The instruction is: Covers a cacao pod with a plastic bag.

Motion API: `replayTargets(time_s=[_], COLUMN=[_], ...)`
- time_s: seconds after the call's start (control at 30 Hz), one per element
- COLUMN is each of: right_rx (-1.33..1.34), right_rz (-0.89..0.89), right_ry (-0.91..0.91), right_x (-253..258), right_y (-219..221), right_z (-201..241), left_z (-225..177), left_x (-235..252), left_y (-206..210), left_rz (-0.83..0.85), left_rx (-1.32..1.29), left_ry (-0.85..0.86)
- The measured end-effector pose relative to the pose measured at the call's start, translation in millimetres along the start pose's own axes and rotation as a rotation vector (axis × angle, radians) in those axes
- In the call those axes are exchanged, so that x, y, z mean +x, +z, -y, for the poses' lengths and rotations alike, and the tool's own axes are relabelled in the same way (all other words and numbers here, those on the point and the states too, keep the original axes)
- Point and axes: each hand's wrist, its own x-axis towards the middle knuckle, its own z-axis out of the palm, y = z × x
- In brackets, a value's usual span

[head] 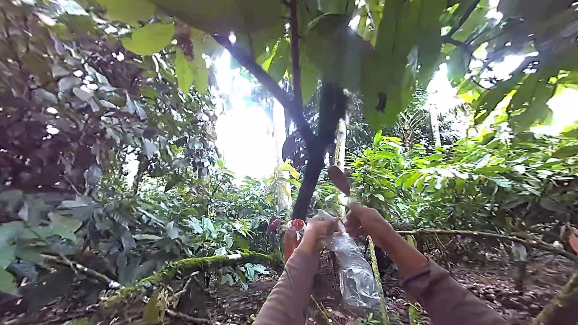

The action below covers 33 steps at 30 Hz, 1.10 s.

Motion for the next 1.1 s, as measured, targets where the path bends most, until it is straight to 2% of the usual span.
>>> replayTargets(time_s=[0.13, 0.23, 0.4, 0.63, 0.73, 0.87, 1.0, 1.1], right_rx=[-0.091, -0.241, -0.424, -0.186, -0.267, -0.338, -0.168, -0.096], right_rz=[0.091, 0.006, -0.102, -0.065, -0.058, -0.163, -0.174, -0.202], right_ry=[-0.022, -0.08, -0.144, -0.134, -0.226, -0.329, -0.302, -0.21], right_x=[3.4, 11.5, 16.4, -0.2, -0.2, 4.7, 10.9, 13.3], right_y=[-2.6, -3.3, -12.7, -16.1, -14.4, -17.4, -20.6, -17.5], right_z=[-5.2, -18.8, -33.0, -24.6, -25.9, -27.3, -21.1, -13.7], left_z=[3.8, 4.8, 10.1, 4.9, -1.6, -12.0, -19.5, -29.8], left_x=[6.7, 4.3, 6.6, -2.5, -1.6, -7.0, 1.1, 0.7], left_y=[6.4, 16.8, 29.1, 23.5, 24.3, 25.4, 18.5, 20.5], left_rz=[-0.031, 0.013, 0.063, 0.015, 0.016, 0.105, 0.067, -0.003], left_rx=[-0.05, -0.063, 0.066, 0.1, 0.116, 0.139, 0.161, 0.147], left_ry=[-0.009, -0.019, -0.028, -0.014, -0.041, -0.027, -0.026, -0.04])
